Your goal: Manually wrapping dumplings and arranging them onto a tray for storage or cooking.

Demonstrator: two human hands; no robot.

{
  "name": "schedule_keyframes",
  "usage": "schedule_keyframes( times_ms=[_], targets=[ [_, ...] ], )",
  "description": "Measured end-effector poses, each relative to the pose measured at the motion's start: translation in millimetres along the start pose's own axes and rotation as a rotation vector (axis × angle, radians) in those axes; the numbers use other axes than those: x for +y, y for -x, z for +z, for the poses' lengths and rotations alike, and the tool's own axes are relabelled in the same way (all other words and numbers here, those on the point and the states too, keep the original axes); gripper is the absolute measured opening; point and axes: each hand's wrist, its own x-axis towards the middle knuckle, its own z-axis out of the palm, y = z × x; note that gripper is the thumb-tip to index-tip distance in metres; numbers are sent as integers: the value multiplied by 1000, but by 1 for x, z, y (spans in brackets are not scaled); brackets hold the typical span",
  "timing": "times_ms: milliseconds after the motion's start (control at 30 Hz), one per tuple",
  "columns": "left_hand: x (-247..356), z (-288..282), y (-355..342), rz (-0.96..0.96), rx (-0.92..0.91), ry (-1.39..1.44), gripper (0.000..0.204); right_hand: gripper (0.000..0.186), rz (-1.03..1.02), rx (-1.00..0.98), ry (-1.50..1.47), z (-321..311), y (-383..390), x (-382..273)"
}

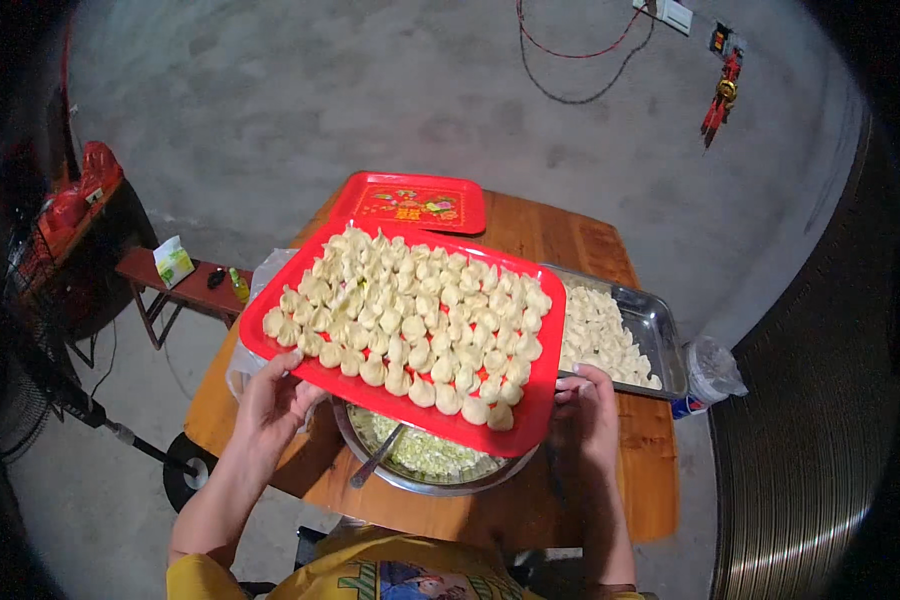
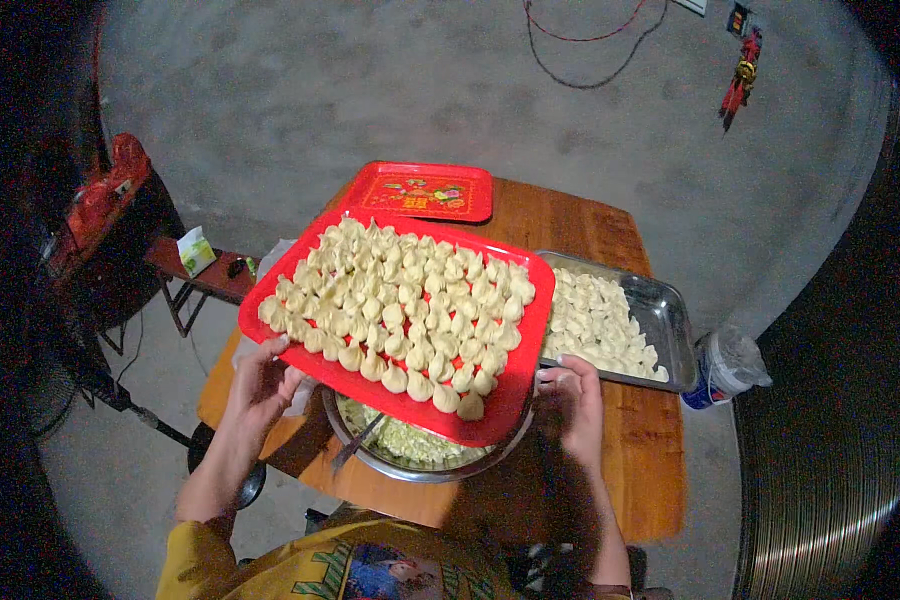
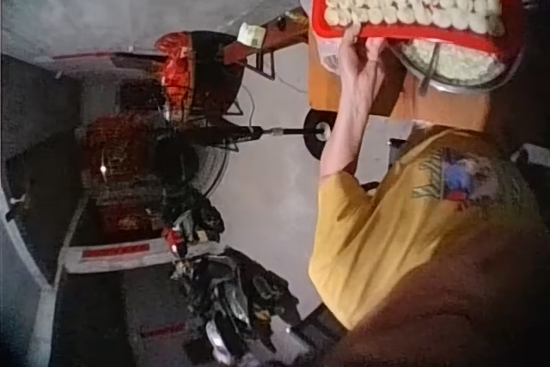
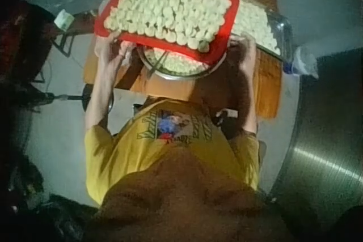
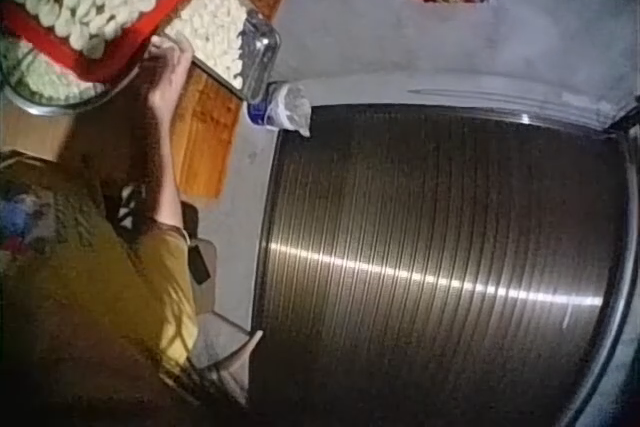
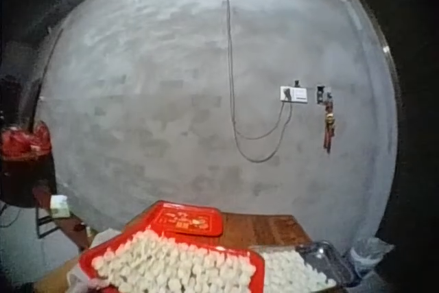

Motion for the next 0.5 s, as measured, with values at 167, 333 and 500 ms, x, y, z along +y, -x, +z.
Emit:
schedule_keyframes(
  times_ms=[167, 333, 500],
  targets=[
    [17, 9, -27, -6, -32, -9, 44, 23, -33, -163, 22, 26, -45, -23],
    [18, 13, -19, 4, -37, 37, 43, 19, -115, -129, 221, 39, -38, -21],
    [15, 20, -15, -27, -29, 1, 44, 20, -234, -60, 261, 38, -44, -15]
  ],
)
